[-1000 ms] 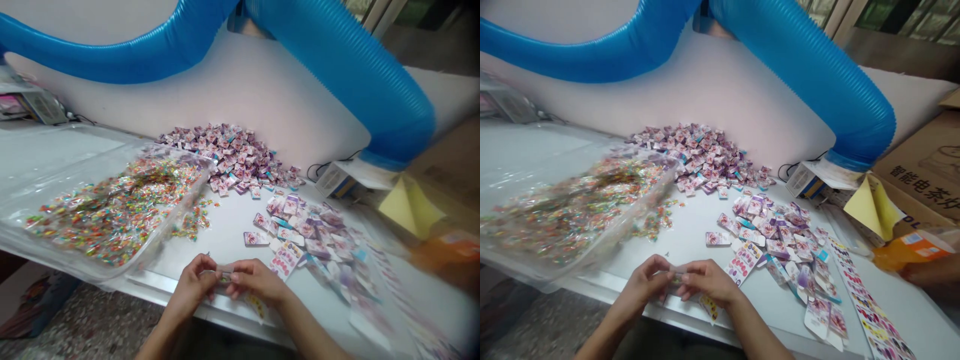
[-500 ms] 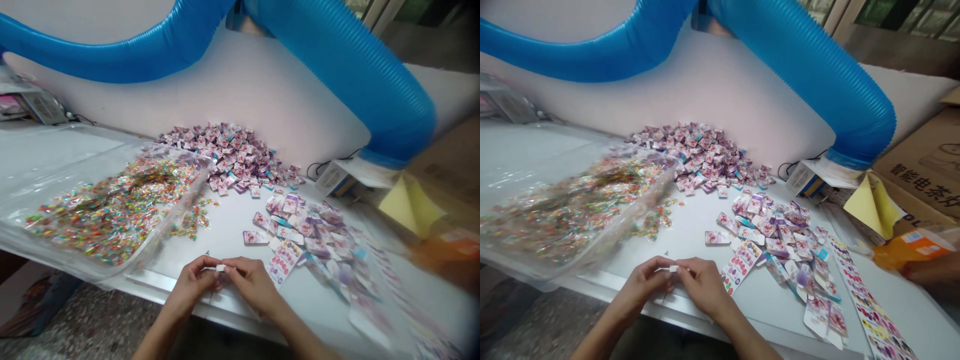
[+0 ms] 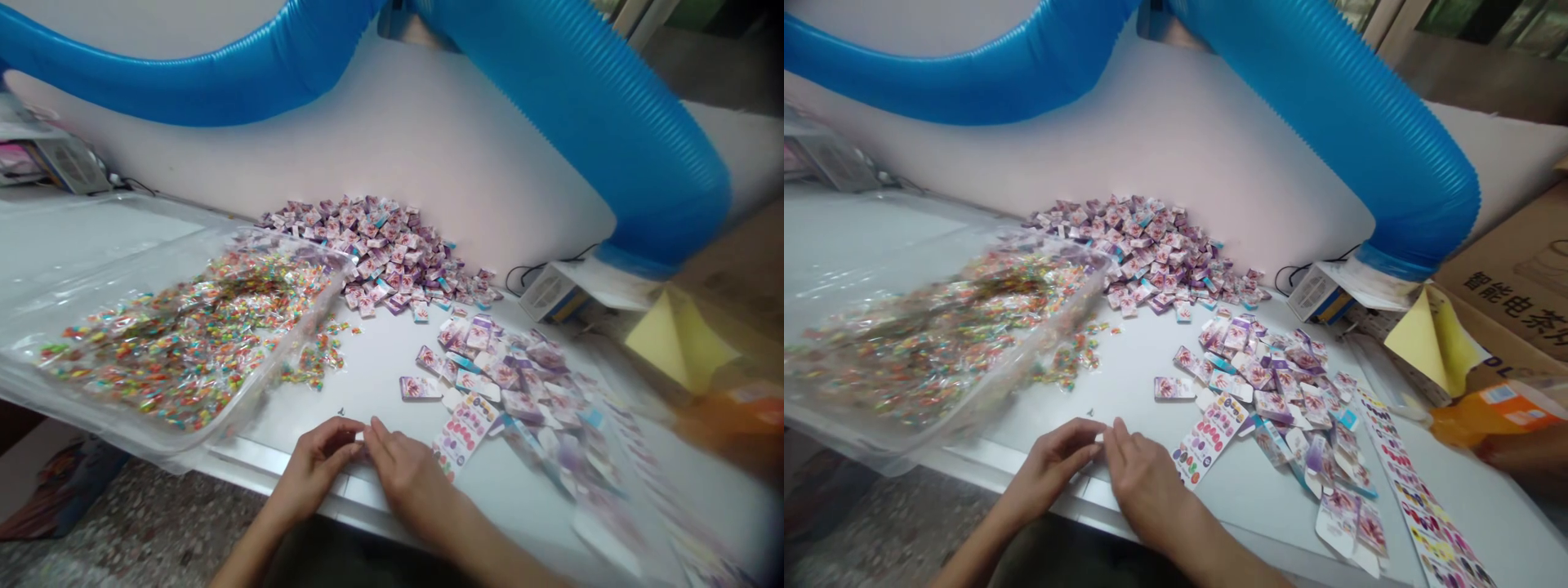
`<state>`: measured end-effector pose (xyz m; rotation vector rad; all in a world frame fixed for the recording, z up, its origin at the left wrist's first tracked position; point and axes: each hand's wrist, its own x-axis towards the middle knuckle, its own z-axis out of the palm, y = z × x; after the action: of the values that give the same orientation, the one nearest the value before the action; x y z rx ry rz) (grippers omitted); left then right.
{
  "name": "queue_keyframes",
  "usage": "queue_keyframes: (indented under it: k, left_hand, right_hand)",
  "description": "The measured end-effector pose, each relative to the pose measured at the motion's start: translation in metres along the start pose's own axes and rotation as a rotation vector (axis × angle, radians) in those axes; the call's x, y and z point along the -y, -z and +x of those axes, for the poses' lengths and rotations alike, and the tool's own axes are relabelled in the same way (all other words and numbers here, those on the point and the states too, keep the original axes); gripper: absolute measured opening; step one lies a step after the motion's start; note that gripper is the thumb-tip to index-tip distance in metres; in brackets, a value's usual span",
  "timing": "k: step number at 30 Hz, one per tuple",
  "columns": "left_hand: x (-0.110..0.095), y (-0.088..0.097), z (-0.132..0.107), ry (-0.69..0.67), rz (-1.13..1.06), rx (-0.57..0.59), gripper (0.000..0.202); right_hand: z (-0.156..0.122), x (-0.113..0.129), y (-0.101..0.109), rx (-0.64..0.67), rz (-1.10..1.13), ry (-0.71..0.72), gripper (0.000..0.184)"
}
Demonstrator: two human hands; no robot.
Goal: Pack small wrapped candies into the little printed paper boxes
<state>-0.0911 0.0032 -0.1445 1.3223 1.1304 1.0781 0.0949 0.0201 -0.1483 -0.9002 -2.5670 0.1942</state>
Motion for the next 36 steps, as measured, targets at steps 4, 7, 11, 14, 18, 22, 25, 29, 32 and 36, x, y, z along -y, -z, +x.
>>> queue_keyframes:
  k: [4, 7, 11, 14, 18, 22, 25, 29, 32, 36]
  left_hand:
    - [0.006, 0.001, 0.002, -0.076, 0.116, -0.055, 0.021]
    - [0.009, 0.002, 0.003, -0.152, 0.210, -0.115, 0.020]
    - [0.013, 0.001, 0.000, -0.112, 0.181, -0.103, 0.020]
    - [0.020, 0.000, -0.001, -0.020, 0.073, -0.147, 0.036]
    - [0.026, 0.000, 0.002, 0.045, -0.023, -0.222, 0.048]
    - [0.026, 0.001, 0.004, 0.076, 0.027, -0.234, 0.045]
    - [0.026, 0.001, 0.005, 0.090, 0.042, -0.222, 0.044]
    - [0.028, 0.000, 0.007, 0.119, 0.103, -0.187, 0.044]
    - [0.026, -0.001, 0.009, 0.127, 0.146, -0.193, 0.047]
    - [0.018, -0.004, 0.010, 0.156, 0.179, -0.218, 0.052]
  right_hand:
    - [-0.013, 0.000, -0.011, -0.053, 0.090, -0.036, 0.060]
    - [-0.011, -0.004, -0.007, -0.069, 0.266, -0.140, 0.058]
    - [-0.002, -0.004, 0.003, -0.016, 0.264, -0.124, 0.048]
    - [0.019, -0.008, 0.028, 0.192, 0.352, -0.174, 0.035]
    - [0.061, -0.042, 0.091, 0.080, 0.647, -0.258, 0.026]
    - [0.042, -0.122, 0.152, -0.591, 0.606, -0.442, 0.057]
    - [-0.040, -0.195, 0.173, -0.502, 0.287, -0.706, 0.061]
    - [-0.179, -0.253, 0.175, -0.187, -0.191, -1.054, 0.049]
    - [-0.244, -0.251, 0.165, -0.151, -0.233, -1.159, 0.037]
    - [-0.261, -0.239, 0.155, -0.185, -0.299, -1.213, 0.031]
